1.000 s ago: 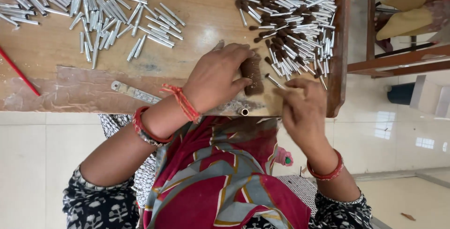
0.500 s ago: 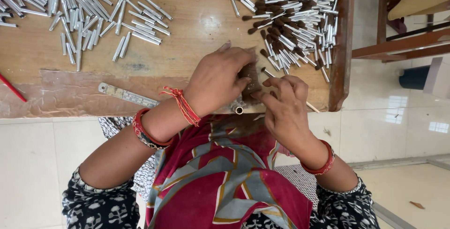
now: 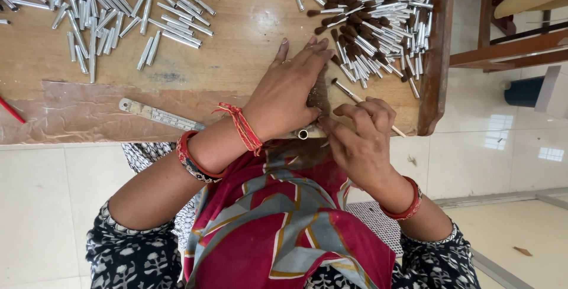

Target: The recorder is assembling small brushes by inserting hair into metal ferrules.

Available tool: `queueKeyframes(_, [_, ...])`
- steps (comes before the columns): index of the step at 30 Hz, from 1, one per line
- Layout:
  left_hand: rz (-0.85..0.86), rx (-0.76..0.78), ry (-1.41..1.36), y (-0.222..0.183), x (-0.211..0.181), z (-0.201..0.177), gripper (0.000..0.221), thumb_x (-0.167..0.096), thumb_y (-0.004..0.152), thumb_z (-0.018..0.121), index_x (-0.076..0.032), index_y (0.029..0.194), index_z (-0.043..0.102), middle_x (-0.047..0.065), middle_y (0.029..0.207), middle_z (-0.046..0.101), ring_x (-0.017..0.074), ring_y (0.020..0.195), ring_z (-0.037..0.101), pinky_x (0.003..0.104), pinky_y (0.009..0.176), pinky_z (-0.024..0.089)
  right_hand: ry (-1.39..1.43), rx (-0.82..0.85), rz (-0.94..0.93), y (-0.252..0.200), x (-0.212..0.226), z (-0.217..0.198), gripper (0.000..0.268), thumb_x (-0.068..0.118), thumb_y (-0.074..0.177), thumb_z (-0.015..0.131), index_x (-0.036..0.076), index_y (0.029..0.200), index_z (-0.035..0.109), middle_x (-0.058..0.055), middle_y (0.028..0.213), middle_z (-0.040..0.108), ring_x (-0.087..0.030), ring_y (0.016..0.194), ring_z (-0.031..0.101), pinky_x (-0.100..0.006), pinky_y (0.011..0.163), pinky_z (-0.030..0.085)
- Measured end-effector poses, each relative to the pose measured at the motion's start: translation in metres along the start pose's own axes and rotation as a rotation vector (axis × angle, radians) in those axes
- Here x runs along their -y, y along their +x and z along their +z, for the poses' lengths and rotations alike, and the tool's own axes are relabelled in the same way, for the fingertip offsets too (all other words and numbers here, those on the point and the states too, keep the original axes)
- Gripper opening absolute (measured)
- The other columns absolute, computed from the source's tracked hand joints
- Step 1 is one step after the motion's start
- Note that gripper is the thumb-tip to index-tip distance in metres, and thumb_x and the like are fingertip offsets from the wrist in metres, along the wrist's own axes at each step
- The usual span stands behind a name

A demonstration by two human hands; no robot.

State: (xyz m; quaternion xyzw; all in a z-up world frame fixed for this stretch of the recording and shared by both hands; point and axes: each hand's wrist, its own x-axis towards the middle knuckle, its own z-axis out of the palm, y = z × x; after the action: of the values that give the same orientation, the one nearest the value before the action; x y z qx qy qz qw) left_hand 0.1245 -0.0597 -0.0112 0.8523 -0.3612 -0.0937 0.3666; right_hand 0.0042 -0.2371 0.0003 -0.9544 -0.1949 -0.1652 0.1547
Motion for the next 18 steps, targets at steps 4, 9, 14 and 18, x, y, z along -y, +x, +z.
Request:
queueKeyframes(4, [-0.001,0.009,0.017,0.001,0.0,0.003,0.092,-0.016,0.064,0.085,0.004,0.143,0.043,0.022,0.153,0.043,0.0333,0.148,0.033,0.059,0.122,0.017,-0.013,0.017,-0.017,0.004,0.001,-0.001,0.024,0.006,0.081,0.081,0.011,0.104,0.077,-0.003,0.114,0.065,-0.029,0.115,0.05,-0.052,0.11,0.039])
queueKeyframes(9, [-0.028,0.017,-0.005,0.001,-0.009,-0.005,0.093,-0.02,0.061,0.087,0.006,0.139,0.043,0.023,0.153,0.04,0.0334,0.147,0.031,0.059,0.122,0.013,0.034,0.121,-0.024,0.015,0.004,-0.01,0.022,0.003,0.079,0.077,0.008,0.1,0.075,-0.003,0.106,0.065,-0.027,0.111,0.053,-0.051,0.11,0.039])
queueKeyframes(14, [-0.005,-0.029,0.048,-0.001,-0.009,0.0,0.088,-0.016,0.063,0.083,0.005,0.138,0.044,0.023,0.154,0.041,0.0343,0.146,0.036,0.059,0.123,0.013,0.069,0.177,-0.022,0.016,0.008,-0.019,0.018,0.004,0.077,0.077,0.006,0.095,0.073,-0.004,0.105,0.065,-0.027,0.11,0.055,-0.051,0.108,0.038])
queueKeyframes(18, [0.049,-0.145,-0.004,-0.012,-0.012,-0.001,0.082,-0.013,0.07,0.08,0.001,0.143,0.045,0.021,0.155,0.044,0.0346,0.145,0.042,0.06,0.125,0.015,0.081,0.206,0.016,0.015,0.012,-0.023,0.019,0.008,0.082,0.077,0.007,0.1,0.073,-0.005,0.104,0.065,-0.028,0.108,0.055,-0.05,0.107,0.037])
